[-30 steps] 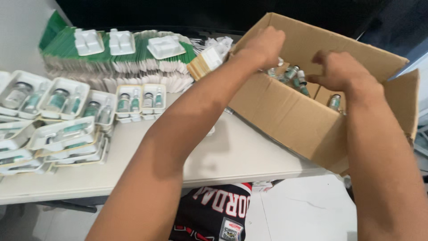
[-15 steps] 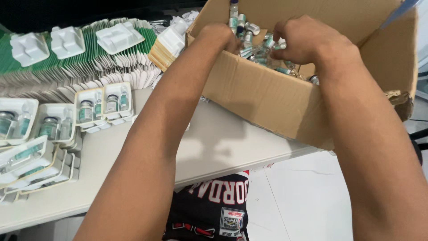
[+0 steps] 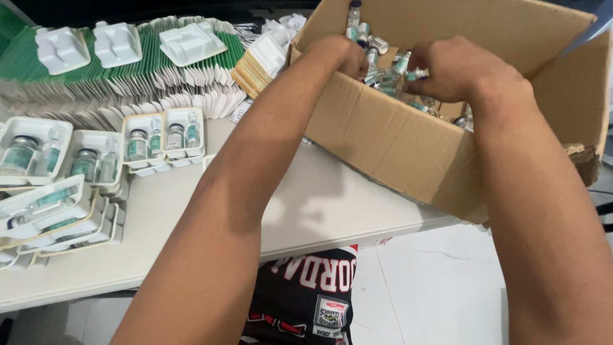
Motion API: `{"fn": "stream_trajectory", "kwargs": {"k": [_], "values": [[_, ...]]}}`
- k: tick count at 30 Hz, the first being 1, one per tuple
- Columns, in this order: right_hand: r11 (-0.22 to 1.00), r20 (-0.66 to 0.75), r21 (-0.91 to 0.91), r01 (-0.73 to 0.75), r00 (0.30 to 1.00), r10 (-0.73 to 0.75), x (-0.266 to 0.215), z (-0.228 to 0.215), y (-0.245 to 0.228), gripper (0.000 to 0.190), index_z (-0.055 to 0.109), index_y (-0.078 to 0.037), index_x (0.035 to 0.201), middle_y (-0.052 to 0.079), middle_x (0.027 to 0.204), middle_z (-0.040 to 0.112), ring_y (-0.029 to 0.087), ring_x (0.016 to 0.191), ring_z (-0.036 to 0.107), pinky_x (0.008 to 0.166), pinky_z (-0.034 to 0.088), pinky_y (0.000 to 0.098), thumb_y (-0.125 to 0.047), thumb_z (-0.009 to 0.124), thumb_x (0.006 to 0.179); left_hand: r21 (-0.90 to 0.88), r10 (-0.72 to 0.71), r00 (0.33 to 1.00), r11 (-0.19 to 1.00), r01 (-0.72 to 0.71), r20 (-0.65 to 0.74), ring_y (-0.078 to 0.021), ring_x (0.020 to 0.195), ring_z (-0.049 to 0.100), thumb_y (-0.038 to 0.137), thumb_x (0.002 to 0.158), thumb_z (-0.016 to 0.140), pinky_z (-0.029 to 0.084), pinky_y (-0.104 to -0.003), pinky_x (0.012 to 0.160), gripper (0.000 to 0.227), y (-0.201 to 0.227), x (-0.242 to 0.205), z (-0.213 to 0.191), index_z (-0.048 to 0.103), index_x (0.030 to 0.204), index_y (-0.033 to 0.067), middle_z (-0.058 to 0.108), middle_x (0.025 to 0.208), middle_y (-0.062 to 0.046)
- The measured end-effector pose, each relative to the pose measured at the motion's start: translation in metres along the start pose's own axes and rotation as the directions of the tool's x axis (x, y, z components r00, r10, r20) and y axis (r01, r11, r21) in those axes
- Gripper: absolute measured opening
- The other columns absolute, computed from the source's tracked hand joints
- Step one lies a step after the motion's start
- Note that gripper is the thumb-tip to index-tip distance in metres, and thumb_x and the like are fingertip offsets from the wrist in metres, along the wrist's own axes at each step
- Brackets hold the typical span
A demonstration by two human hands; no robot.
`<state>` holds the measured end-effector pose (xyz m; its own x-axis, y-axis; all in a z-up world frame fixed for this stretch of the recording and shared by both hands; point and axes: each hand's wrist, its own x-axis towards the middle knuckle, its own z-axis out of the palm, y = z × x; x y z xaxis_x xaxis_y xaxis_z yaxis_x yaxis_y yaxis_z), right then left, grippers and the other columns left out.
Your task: The person repeatedly picks small glass vials from a cardboard box and places them into white plastic trays on a table. The person also handles and separates stacks of empty trays. The task continues with the person rummaging through the box to retrieve more vials.
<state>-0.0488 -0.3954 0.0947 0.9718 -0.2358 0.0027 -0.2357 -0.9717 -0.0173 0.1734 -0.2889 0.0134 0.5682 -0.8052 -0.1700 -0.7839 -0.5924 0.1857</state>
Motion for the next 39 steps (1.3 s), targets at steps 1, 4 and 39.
{"fn": "stream_trajectory", "kwargs": {"k": [1,4,39], "values": [[1.0,0.003,-0.011,-0.01,1.0,0.01,0.0,0.0,-0.002,0.046,0.069,-0.016,0.132,0.012,0.124,0.073,0.033,0.114,0.068,0.097,0.053,0.0486,-0.034,0.076,0.09,-0.011,0.01,1.0,1.0,-0.01,0.009,-0.024,0.107,0.067,0.016,0.08,0.077,0.054,-0.041,0.087,0.031,0.001,-0.002,-0.004,0.074,0.111,0.0205,0.073,0.115,-0.004],[0.999,0.016,-0.024,-0.03,0.999,0.031,-0.001,0.0,-0.004,0.047,0.069,-0.015,0.131,0.012,0.121,0.074,0.031,0.112,0.07,0.097,0.054,0.0468,-0.036,0.077,0.09,-0.046,0.052,0.997,0.998,-0.05,0.052,-0.023,0.106,0.067,0.014,0.081,0.075,0.054,-0.041,0.086,0.031,0.008,-0.008,-0.009,0.074,0.111,0.0227,0.073,0.114,-0.002],[0.925,-0.293,0.094,0.368,0.898,-0.327,0.0,0.004,-0.014,0.077,0.016,-0.01,0.163,0.035,0.132,0.054,0.05,0.112,0.061,0.097,0.049,0.0537,-0.025,0.06,0.101,-0.926,0.343,0.914,0.223,-0.304,-0.217,-0.0178,0.102,0.073,0.023,0.093,0.079,0.067,-0.032,0.079,0.072,0.016,-0.057,-0.027,0.04,0.153,0.0129,0.07,0.124,-0.013]]}}
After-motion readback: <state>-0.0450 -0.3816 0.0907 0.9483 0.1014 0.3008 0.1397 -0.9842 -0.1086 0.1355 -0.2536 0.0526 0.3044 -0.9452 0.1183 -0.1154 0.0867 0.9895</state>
